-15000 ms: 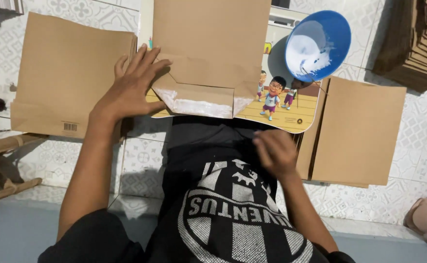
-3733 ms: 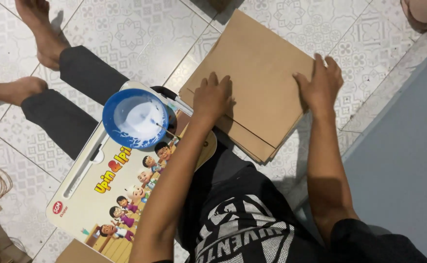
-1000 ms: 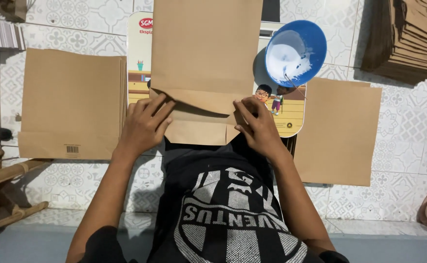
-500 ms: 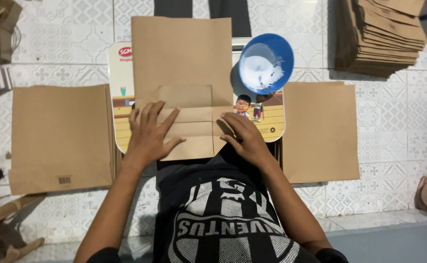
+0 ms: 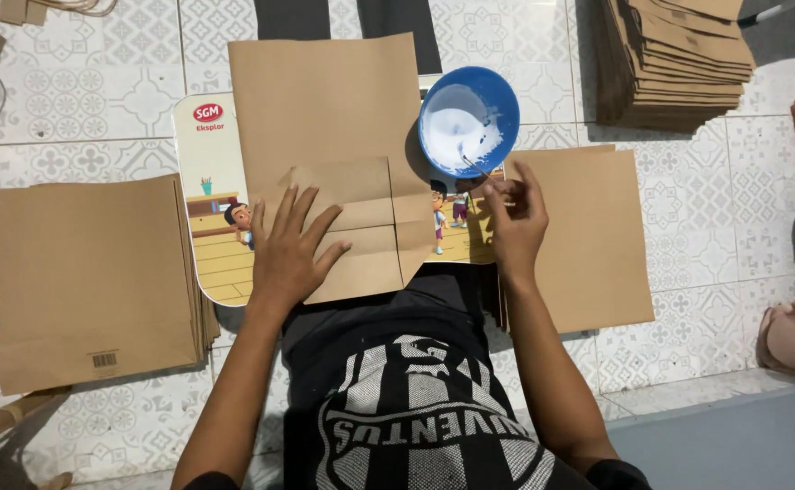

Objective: Applying glue to the bottom flaps of paper bags and folding them to complete assembly.

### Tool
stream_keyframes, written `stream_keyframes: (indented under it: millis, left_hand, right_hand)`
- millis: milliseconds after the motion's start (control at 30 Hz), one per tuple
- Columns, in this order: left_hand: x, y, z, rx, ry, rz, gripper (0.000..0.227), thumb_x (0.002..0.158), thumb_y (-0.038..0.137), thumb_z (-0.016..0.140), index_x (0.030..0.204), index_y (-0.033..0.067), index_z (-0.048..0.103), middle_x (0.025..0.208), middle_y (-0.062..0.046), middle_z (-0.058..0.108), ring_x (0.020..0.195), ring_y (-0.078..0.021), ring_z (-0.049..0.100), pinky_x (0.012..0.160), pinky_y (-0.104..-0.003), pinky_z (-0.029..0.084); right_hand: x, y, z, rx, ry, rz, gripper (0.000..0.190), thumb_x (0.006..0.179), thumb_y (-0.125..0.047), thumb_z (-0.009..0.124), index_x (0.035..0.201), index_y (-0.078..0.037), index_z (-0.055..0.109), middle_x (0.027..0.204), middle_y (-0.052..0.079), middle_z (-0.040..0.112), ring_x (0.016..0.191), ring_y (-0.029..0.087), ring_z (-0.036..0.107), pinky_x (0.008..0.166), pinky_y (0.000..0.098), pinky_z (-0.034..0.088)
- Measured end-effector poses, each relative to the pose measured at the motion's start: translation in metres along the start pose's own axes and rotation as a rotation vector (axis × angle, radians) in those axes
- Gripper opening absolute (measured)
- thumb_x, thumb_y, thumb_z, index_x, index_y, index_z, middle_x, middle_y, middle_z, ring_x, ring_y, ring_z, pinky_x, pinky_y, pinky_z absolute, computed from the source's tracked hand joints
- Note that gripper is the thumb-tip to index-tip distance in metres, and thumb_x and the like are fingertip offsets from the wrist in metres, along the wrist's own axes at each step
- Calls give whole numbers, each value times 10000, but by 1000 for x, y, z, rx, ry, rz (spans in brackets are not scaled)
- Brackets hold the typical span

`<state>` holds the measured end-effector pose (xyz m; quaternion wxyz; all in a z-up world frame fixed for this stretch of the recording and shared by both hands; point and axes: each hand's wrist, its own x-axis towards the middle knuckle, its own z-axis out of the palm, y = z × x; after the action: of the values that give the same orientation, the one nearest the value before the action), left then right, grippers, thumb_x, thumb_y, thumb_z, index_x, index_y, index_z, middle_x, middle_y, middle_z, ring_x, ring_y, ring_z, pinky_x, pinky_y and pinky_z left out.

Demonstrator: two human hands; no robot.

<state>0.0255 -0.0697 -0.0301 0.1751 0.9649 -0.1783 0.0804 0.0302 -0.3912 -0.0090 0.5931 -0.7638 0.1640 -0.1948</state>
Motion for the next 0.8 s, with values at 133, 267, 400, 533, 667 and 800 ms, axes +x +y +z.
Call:
stream_keyframes:
  millis: [133,267,400,533,667,800]
  left_hand:
    - [0,1,-4,-11,-14,-21,486,990,620,550,1379,333,598,1551,-45,491,1513,-291,358,1199,-644,181]
    - [-5,1,-3,-20,1,-41,482,978,611,578,1372,336,609,1560,-40,490,1523,-281,345,1212,-633,169]
    - [-5,2,-5,-29,7,-49,476,986,611,578,1367,328,619,1559,-43,498,1520,-285,351,1213,-637,171]
    - [-6,2,-3,-19,10,-54,481,984,626,574,1359,330,628,1555,-36,507,1527,-274,347,1221,-625,161]
    - [-4,0,-3,-25,30,-52,475,968,625,595,1346,341,635,1535,-29,523,1514,-274,367,1217,-624,178]
    - [-4,0,-4,-34,36,-50,473,960,624,603,1340,345,639,1530,-24,529,1511,-272,373,1213,-626,186]
  right_hand:
    - [13,0,4,-101,16,-75,154,957,-133,822,1108,-110,799,1006,69,749,871,132,711,696,242,546]
    - [19,-12,1,-88,64,-209,109,992,-122,798,1087,-69,808,990,105,751,813,142,692,680,261,549]
    - [23,-29,-3,-130,57,-393,116,1023,-25,740,1125,-14,793,987,137,734,830,195,703,708,296,560]
    - [24,-34,-4,-206,29,-506,141,1012,23,748,1136,-20,798,988,129,734,838,209,701,699,305,555]
    - [35,-27,-5,-316,-43,-607,142,995,29,780,1113,-39,820,962,102,750,795,217,704,638,291,554]
    - [48,-25,-9,-375,-13,-733,144,987,69,772,1104,-1,817,957,143,743,789,258,707,618,311,560]
